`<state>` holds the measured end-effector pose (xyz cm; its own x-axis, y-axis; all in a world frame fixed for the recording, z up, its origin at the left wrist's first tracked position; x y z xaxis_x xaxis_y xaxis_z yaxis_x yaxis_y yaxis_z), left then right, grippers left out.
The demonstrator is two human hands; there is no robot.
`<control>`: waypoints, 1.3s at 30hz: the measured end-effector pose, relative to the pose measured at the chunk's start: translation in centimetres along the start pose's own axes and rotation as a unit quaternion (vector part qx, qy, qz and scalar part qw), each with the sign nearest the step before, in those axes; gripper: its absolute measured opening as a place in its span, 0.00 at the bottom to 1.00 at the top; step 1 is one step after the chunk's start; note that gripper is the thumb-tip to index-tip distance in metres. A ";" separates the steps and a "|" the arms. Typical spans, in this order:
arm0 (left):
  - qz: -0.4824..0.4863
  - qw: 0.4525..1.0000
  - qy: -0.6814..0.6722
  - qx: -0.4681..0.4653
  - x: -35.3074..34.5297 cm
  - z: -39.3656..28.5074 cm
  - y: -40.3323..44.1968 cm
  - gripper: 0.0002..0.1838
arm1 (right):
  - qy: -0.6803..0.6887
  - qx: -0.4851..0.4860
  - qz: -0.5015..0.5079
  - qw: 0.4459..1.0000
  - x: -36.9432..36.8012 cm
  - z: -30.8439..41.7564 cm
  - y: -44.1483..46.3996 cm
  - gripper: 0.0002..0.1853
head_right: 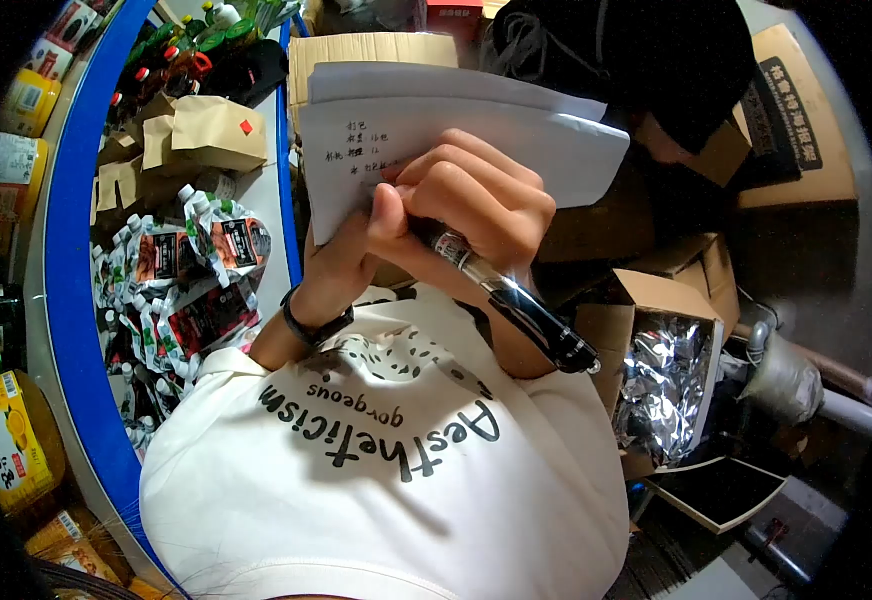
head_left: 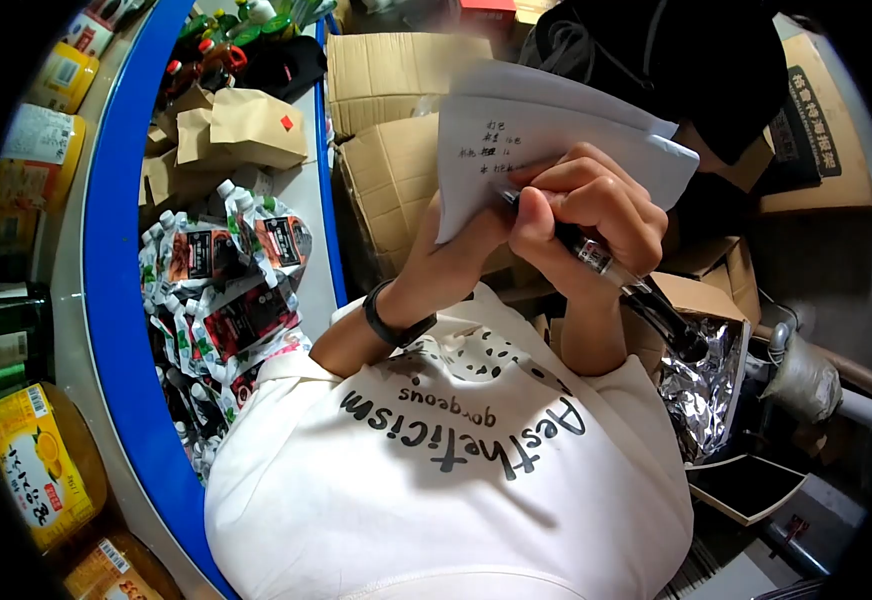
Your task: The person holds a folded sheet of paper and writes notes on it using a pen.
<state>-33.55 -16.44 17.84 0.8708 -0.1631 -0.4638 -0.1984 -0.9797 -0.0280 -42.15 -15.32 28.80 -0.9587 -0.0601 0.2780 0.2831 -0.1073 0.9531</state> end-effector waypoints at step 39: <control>-0.043 0.977 0.204 -0.039 0.2 -0.2 -0.5 0.13 | -0.001 -0.014 -0.023 1.000 0.2 -0.4 -0.8 0.13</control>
<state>-33.22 -16.03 17.90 0.9927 -0.0977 -0.0702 -0.0963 -0.9951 0.0229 -42.57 -15.70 28.05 -0.9707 -0.0535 0.2345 0.2397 -0.1376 0.9610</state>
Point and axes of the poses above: each hand's wrist, its own y-axis towards the middle knuckle, its own x-axis out of the back of the hand, z = x × y, the point moved 10 cm from there along y, towards the middle knuckle, and after that the axes turned 15 degrees about x, right-handed, at the moved point
